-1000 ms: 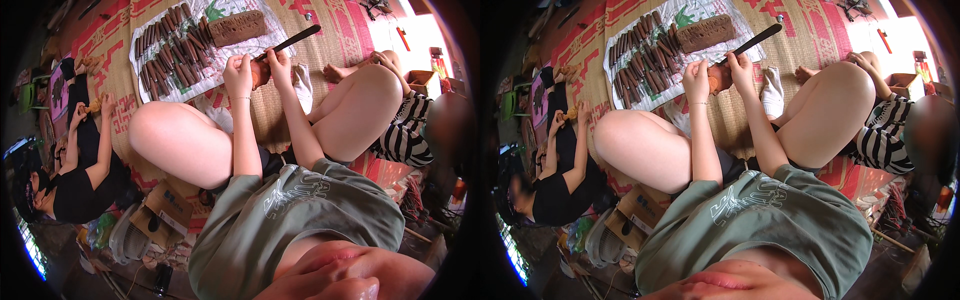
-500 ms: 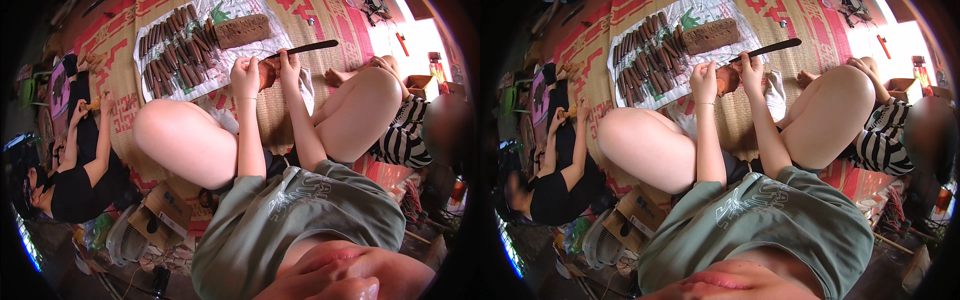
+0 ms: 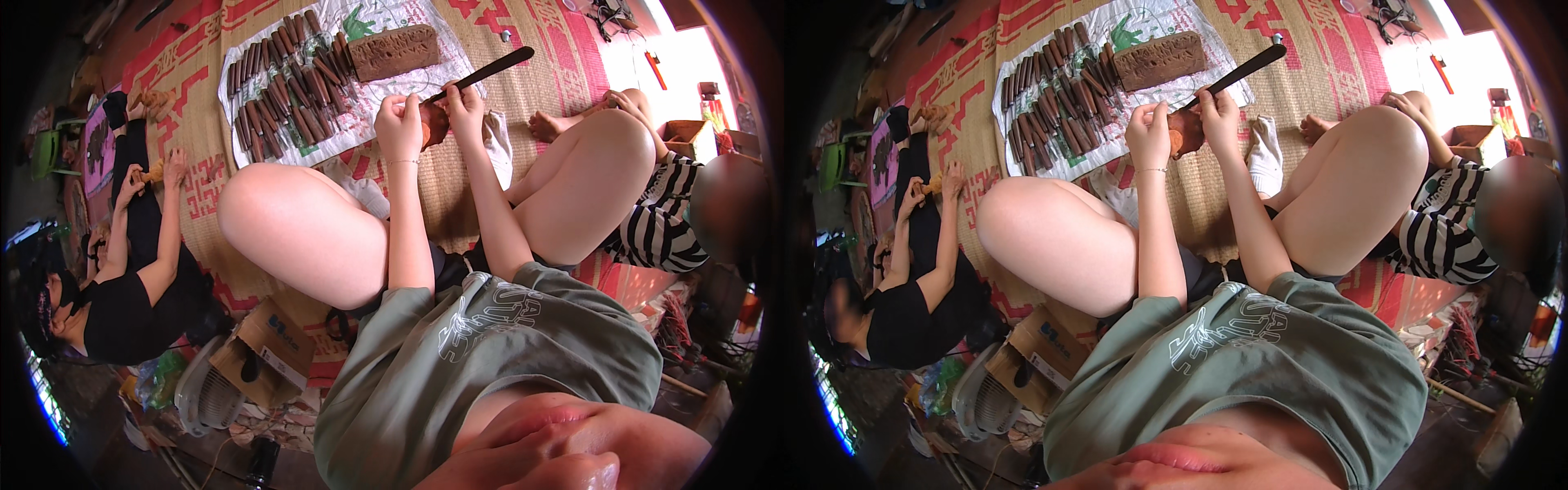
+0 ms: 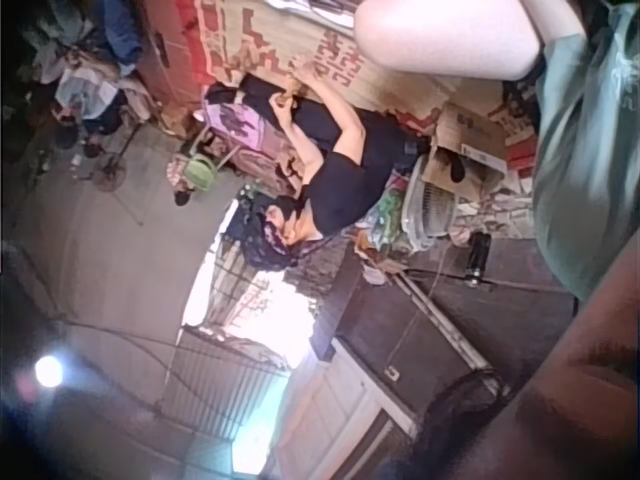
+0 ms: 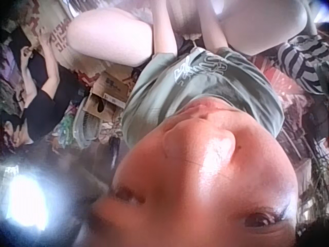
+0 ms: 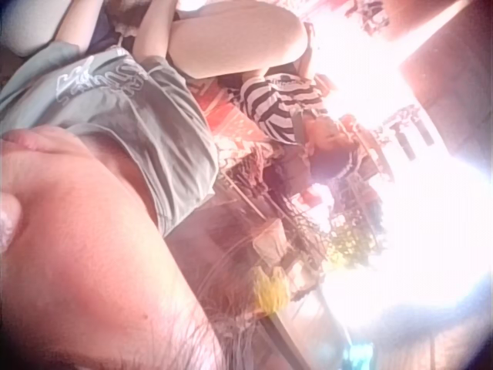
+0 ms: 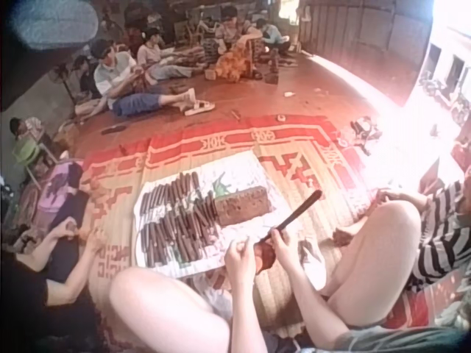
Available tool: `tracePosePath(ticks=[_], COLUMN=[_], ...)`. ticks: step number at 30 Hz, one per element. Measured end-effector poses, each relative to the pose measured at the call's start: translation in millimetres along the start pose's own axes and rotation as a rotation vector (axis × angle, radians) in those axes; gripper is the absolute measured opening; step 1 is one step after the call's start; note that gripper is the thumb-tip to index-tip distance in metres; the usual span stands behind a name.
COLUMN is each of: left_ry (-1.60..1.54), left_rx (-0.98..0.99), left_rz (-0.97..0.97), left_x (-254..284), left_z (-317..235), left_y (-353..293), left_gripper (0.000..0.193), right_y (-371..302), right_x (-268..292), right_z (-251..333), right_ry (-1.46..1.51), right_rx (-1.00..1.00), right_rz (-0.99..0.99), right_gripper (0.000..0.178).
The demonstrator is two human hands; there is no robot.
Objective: The person sits on a mat and uses a carving knife to shape a small piece of reddish-brown wood. They hold the wood in one hand and carefully carve its surface with the other, rotating the piece to work on different sides.
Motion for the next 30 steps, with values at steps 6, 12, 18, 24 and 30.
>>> tracePosePath(ticks=[6,12,18,24,30], left_ry=[-0.015,-0.012,-0.033,-0.031,-0.053], left_rx=[0.017,0.008,0.044,0.048,0.074], left_rz=[0.010,0.001,0.019,0.006,0.003], left_x=[-1.5,-1.1,-1.5,-1.3,-0.7], left_z=[1.5,3.6,5.6,5.5,6.3], left_y=[-1.5,0.2,0.5,1.3,0.5], left_gripper=[0.027,0.026,0.026,0.028,0.029], right_y=[3.3,1.7,0.3,3.1,3.1], right_x=[7.1,-0.8,8.2,6.6,0.3], right_z=[-9.1,-3.4,-1.6,-6.6,8.6], right_ry=[0.092,-0.007,-0.057,0.125,-0.031], right_rx=[-0.105,-0.017,-0.027,-0.079,0.023], right_rz=[-0.001,0.064,-0.104,-0.049,0.037], right_gripper=[0.013,0.015,0.014,0.014,0.012])
Point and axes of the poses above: each hand's wrist, its own y-axis towards the middle knuckle, its own x-axis out of the back of the hand, z = x × y, the point moved 9 cm from there along y, towards the middle knuckle, and after that the axes turned 9 degrees about -z, right-handed, at the moved point
